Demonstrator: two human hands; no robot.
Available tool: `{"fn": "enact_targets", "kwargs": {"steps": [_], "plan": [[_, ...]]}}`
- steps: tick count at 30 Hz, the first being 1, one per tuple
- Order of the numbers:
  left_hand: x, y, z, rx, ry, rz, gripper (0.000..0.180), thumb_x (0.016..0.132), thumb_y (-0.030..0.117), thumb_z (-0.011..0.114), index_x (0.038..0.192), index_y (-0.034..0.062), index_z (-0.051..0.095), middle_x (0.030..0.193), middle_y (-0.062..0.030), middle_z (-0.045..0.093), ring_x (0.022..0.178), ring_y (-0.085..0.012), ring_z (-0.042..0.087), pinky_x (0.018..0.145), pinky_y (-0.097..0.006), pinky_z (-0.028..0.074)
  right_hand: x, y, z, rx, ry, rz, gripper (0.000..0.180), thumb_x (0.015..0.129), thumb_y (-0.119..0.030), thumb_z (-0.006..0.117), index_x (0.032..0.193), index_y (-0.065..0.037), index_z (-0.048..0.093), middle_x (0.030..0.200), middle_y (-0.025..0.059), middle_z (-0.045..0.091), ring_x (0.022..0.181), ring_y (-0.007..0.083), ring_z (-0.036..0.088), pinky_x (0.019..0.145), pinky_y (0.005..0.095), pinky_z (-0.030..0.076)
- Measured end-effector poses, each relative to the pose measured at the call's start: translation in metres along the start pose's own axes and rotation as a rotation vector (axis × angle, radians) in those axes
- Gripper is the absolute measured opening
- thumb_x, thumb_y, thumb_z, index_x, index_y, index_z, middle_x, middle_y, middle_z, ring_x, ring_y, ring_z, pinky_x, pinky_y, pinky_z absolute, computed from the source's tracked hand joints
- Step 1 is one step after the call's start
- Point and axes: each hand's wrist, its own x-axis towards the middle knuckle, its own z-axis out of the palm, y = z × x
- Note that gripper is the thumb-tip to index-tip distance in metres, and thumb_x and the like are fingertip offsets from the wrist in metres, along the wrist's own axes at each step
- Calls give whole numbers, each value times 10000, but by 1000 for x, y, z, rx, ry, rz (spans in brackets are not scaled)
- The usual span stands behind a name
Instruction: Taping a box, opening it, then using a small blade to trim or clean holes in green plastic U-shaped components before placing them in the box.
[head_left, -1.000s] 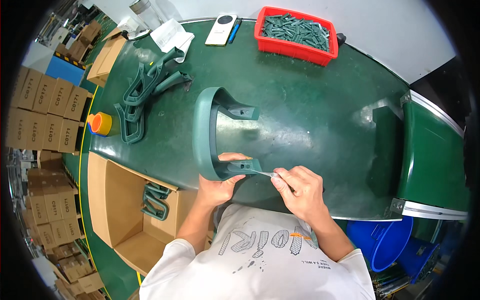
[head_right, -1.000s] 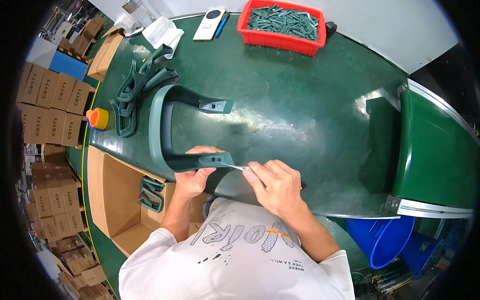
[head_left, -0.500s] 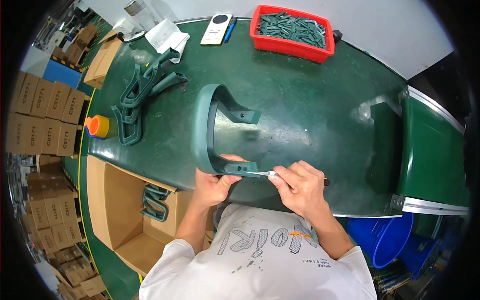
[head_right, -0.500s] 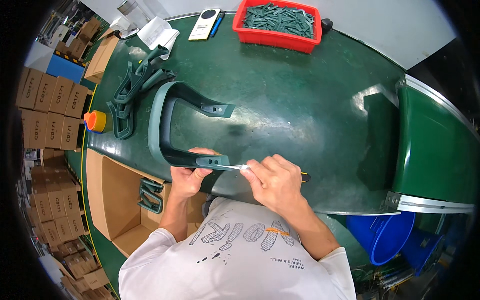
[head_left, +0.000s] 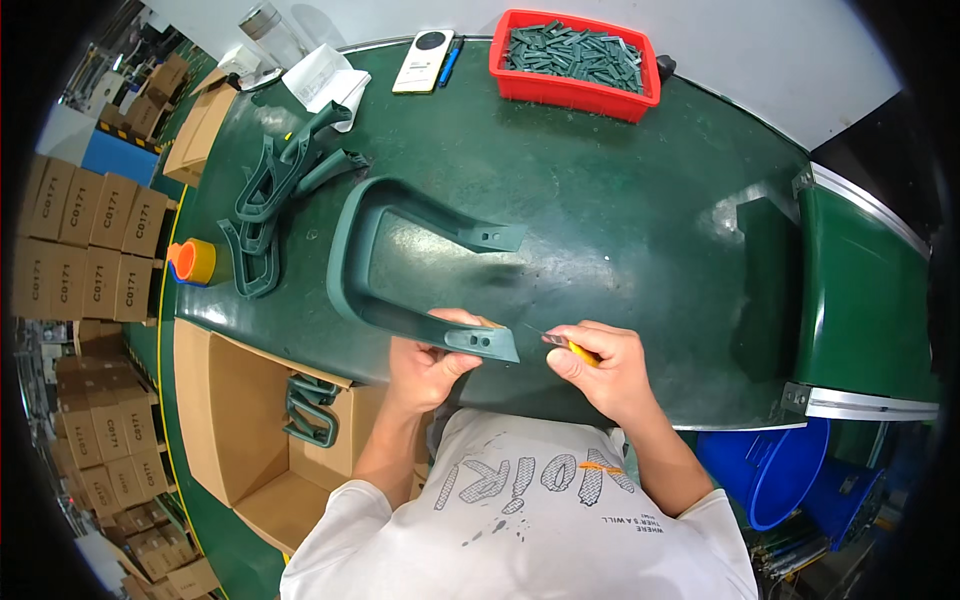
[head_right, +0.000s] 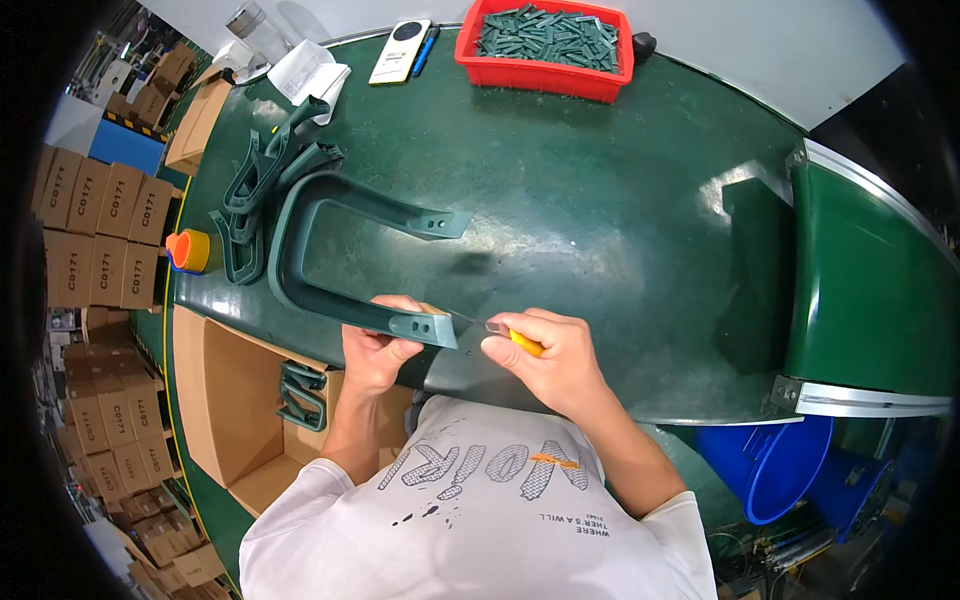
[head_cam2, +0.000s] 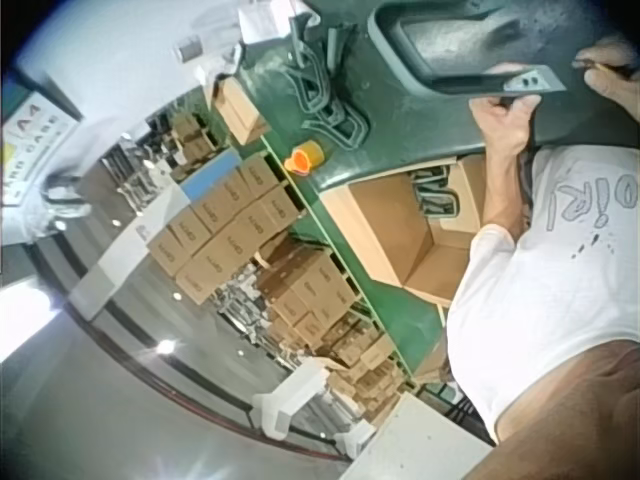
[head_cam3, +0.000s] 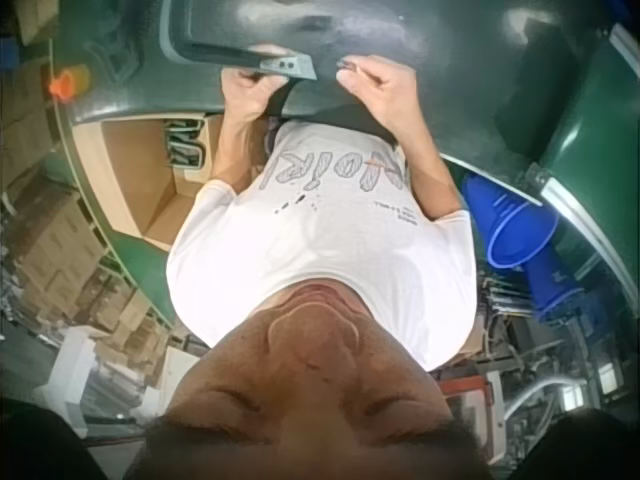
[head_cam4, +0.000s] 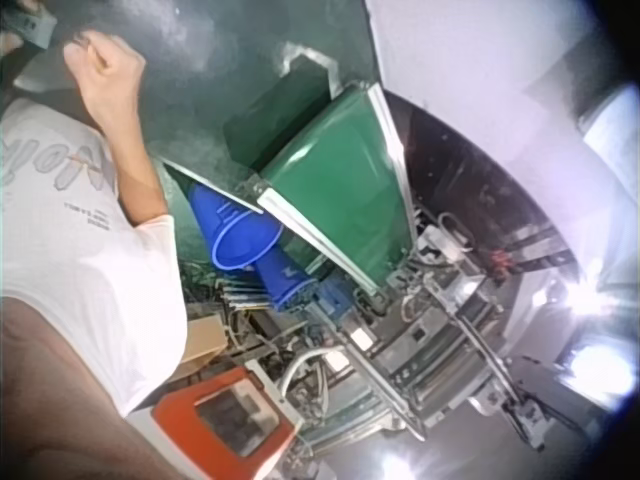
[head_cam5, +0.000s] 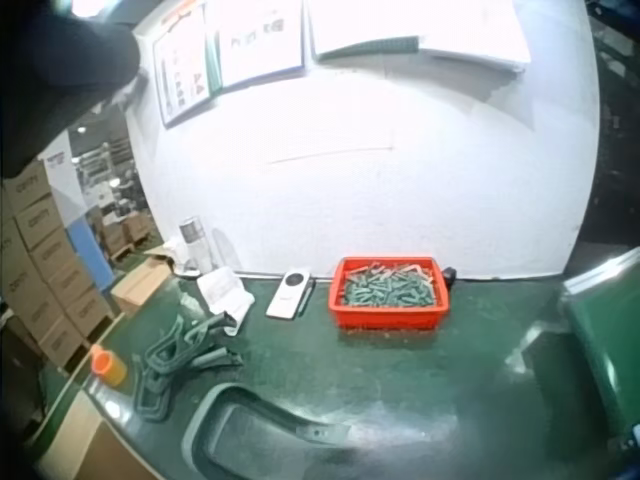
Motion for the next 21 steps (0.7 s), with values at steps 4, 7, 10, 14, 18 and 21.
{"fn": "enact_targets", "kwargs": {"steps": [4,7,10,14,18,21], "plan": [[7,-11,-3,79,-82,99,324,734,131,781,972,-9,611,903,-121,648,777,-183,621,692,-281,497,-3,8,12,257,-41,134,260,866,-218,646,912,37,668,676,73,568,581,120,523,535,254,415],[6,-11,-3,52,-27,129,386,692,150,812,979,-1,603,879,-115,640,731,-180,616,649,-265,495,-6,9,6,62,-10,-25,237,864,-197,641,889,37,670,657,78,567,554,130,514,514,261,407],[3,-12,-3,-33,39,101,431,659,176,833,979,5,600,834,-105,636,700,-169,611,615,-260,495,-12,12,1,-15,-22,-102,200,855,-172,641,850,24,677,616,79,557,526,146,504,490,273,397],[4,-14,-7,5,13,138,440,652,193,836,974,7,601,776,-86,628,693,-153,609,613,-265,502,-12,8,4,-19,-40,-183,163,838,-148,649,808,10,679,566,72,542,507,167,498,473,287,390],[6,-11,-1,-16,9,170,437,657,189,834,976,6,600,775,-84,627,679,-139,599,615,-258,499,-11,7,6,-18,-33,-200,152,831,-140,653,795,5,680,558,70,540,502,169,497,468,292,387],[5,-13,-2,-34,9,151,436,661,184,833,981,4,598,778,-84,626,685,-143,606,617,-258,500,-11,6,5,-22,-45,-207,144,828,-136,655,796,2,681,559,71,539,501,171,496,467,296,386]]}}
